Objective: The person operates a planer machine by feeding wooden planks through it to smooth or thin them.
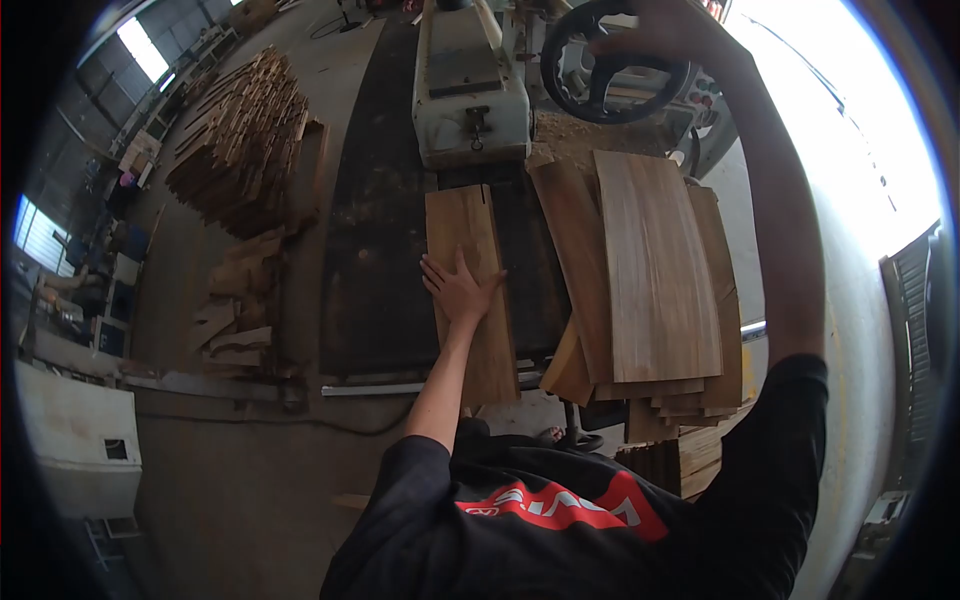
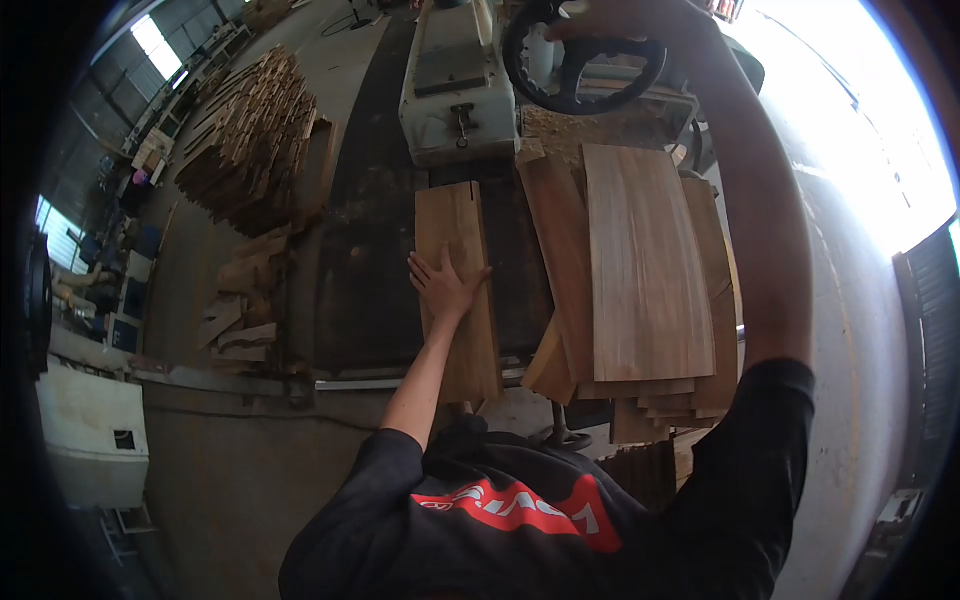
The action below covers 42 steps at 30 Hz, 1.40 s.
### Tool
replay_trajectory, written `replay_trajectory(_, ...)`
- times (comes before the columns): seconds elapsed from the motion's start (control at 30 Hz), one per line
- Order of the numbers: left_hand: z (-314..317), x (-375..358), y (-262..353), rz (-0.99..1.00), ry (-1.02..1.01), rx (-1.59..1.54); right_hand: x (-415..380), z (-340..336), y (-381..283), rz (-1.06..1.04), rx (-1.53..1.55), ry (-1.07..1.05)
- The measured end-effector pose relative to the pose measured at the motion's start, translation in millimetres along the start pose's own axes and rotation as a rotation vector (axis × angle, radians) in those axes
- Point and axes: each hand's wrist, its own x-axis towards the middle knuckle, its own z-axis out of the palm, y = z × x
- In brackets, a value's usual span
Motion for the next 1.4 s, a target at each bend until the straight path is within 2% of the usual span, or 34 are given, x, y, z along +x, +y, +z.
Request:
replay_trajectory(0.07,-4.7,1.5,2.6,0.004,-0.010,-0.012,38.0,17.9,13.0,-0.025,-0.171,-0.132)
replay_trajectory(0.17,-5.8,-2.9,-1.0,0.003,0.003,-0.020,47.9,75.7,63.1,-0.109,-0.127,0.043)
replay_trajectory(0.2,-4.0,-5.7,-2.7,0.000,0.007,-0.020,38.3,75.2,53.1,-0.176,-0.116,0.262)
replay_trajectory(0.3,-5.9,-4.3,2.5,0.000,0.020,-0.044,20.9,93.9,66.4,0.128,-0.063,0.470)
replay_trajectory(0.37,-11.4,-6.6,-1.0,0.009,0.024,-0.059,-4.1,133.9,97.3,0.420,0.327,0.726)
replay_trajectory(0.4,-10.9,-9.0,-4.6,0.011,0.024,-0.071,-21.8,174.7,103.2,0.454,0.806,0.937)
replay_trajectory(0.43,-10.6,-5.6,0.2,0.017,0.039,-0.097,-33.1,211.9,84.9,0.653,1.268,1.027)
replay_trajectory(0.47,-10.0,-4.4,4.8,0.018,0.060,-0.117,-41.1,263.3,79.4,0.549,1.511,1.031)
replay_trajectory(0.5,-7.3,-7.8,3.0,0.018,0.074,-0.131,-22.3,292.6,43.6,0.523,1.944,1.155)
replay_trajectory(0.57,-4.3,-3.7,2.7,0.026,0.086,-0.137,1.8,250.0,-87.5,0.729,2.555,0.811)
replay_trajectory(0.6,-2.5,-3.8,0.0,0.034,0.087,-0.137,1.4,203.9,-147.5,0.846,2.714,0.646)
replay_trajectory(0.67,-3.1,-4.5,-5.7,0.056,0.100,-0.150,11.8,188.8,-165.5,0.530,2.526,-0.261)
replay_trajectory(0.73,-3.4,-7.4,-8.0,0.068,0.113,-0.190,2.5,96.1,-181.8,0.380,1.709,-0.063)
replay_trajectory(0.77,2.2,-10.0,-10.9,0.076,0.135,-0.178,9.9,75.4,-164.6,0.250,1.095,0.024)
replay_trajectory(0.8,9.3,-7.9,-12.5,0.083,0.164,-0.170,17.1,54.8,-147.4,0.226,0.454,0.138)
replay_trajectory(0.83,12.5,-5.2,-13.3,0.093,0.201,-0.163,27.1,45.4,-115.9,0.084,0.058,0.322)
replay_trajectory(0.87,10.6,-5.1,-12.2,0.083,0.191,-0.157,35.6,45.1,-74.6,-0.056,-0.158,0.464)
replay_trajectory(0.9,7.6,-6.1,-10.9,0.075,0.180,-0.148,42.4,43.3,-38.8,-0.100,-0.245,0.447)
replay_trajectory(1.0,8.5,-6.6,-10.7,0.076,0.184,-0.155,54.0,51.6,47.4,-0.157,-0.205,0.127)
replay_trajectory(1.03,9.4,-5.9,-12.4,0.083,0.191,-0.160,52.8,47.6,61.5,-0.097,0.022,-0.066)
replay_trajectory(1.13,11.2,-6.8,-13.5,0.094,0.205,-0.193,57.2,67.1,96.8,0.057,0.044,-0.025)
replay_trajectory(1.23,4.7,-9.0,-11.1,0.094,0.204,-0.224,29.1,90.4,111.3,-0.006,0.280,0.365)
replay_trajectory(1.27,9.4,-16.1,-16.1,0.095,0.208,-0.229,6.9,103.8,109.0,0.188,0.494,0.465)
replay_trajectory(1.33,18.2,-4.7,-17.0,0.110,0.250,-0.255,-18.7,151.9,95.1,0.471,0.836,0.823)
replay_trajectory(1.37,17.6,-2.9,-18.2,0.119,0.252,-0.242,-23.0,201.6,81.1,0.777,0.940,1.085)
replay_trajectory(1.4,21.4,-3.2,-16.3,0.117,0.262,-0.251,-16.6,252.6,73.1,0.758,1.385,1.231)
